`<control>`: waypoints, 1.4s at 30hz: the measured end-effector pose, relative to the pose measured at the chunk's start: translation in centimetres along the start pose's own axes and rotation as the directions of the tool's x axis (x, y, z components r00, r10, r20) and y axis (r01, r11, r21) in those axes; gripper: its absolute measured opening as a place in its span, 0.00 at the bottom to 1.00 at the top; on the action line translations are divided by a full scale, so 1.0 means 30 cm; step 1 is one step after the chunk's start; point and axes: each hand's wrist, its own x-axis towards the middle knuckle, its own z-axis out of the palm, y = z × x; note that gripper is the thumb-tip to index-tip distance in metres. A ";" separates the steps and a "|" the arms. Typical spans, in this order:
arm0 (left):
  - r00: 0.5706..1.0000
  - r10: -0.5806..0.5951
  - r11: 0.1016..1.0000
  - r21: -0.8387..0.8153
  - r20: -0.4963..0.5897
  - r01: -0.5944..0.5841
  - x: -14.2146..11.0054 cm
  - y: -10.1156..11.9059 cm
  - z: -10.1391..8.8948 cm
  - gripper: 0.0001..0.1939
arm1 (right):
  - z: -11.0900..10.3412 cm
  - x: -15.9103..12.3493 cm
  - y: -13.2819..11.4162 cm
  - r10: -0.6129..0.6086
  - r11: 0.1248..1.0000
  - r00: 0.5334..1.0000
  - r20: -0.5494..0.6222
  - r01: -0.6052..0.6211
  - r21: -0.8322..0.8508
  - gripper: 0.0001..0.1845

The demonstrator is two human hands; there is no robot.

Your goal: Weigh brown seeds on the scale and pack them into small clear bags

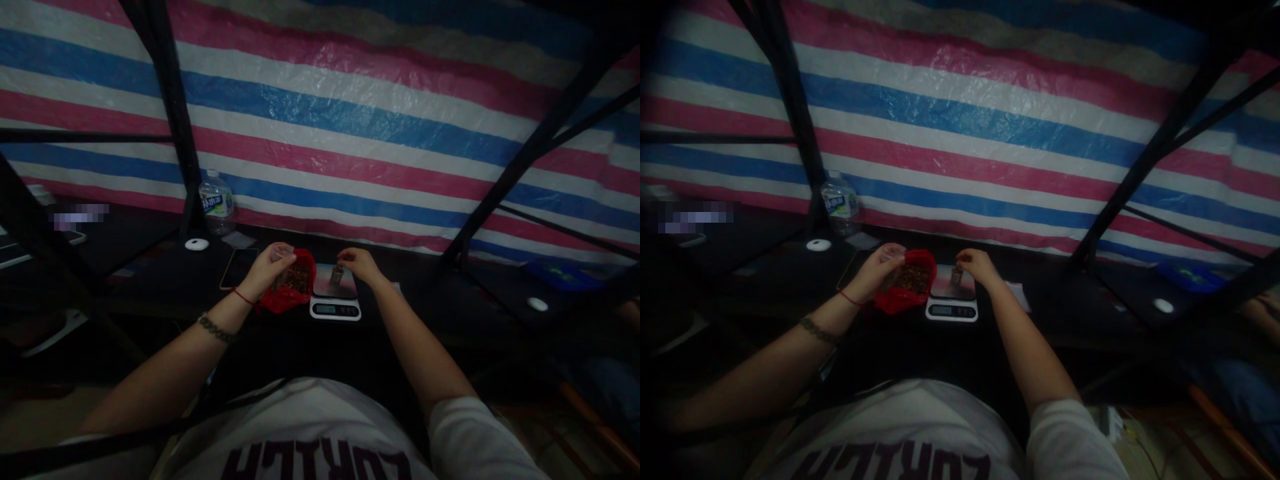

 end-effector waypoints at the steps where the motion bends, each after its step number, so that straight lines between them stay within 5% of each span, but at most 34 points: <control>1: 1.000 0.010 1.000 -0.014 0.002 -0.010 0.000 0.001 0.001 0.21 | 0.001 -0.003 0.002 0.007 1.000 1.000 0.006 -0.007 0.012 0.11; 16: 0.999 0.004 0.999 0.053 -0.035 -0.002 0.010 -0.008 0.001 0.24 | -0.013 -0.057 0.014 -0.043 0.991 0.999 0.024 0.046 -0.124 0.11; 23: 0.997 0.064 0.972 0.221 0.044 -0.072 -0.011 0.001 0.016 0.22 | -0.043 -0.123 -0.076 -0.072 0.997 0.981 -0.179 0.064 -0.050 0.11; 26: 0.981 0.109 0.909 0.384 0.161 -0.164 -0.035 0.000 0.042 0.21 | -0.024 -0.173 -0.150 -0.061 0.985 0.989 -0.133 0.081 0.149 0.12; 31: 0.897 0.154 0.753 0.538 0.416 -0.378 -0.103 0.004 0.103 0.22 | 0.028 -0.255 -0.269 -0.181 0.920 0.973 0.142 0.116 0.374 0.12; 36: 0.832 0.171 0.634 0.587 0.527 -0.503 -0.158 0.024 0.152 0.18 | 0.052 -0.284 -0.314 -0.243 0.939 0.935 0.257 0.161 0.303 0.11; 42: 0.830 0.146 0.493 0.688 0.538 -0.533 -0.174 0.038 0.166 0.17 | 0.070 -0.281 -0.319 -0.216 0.965 0.957 0.195 0.178 0.194 0.11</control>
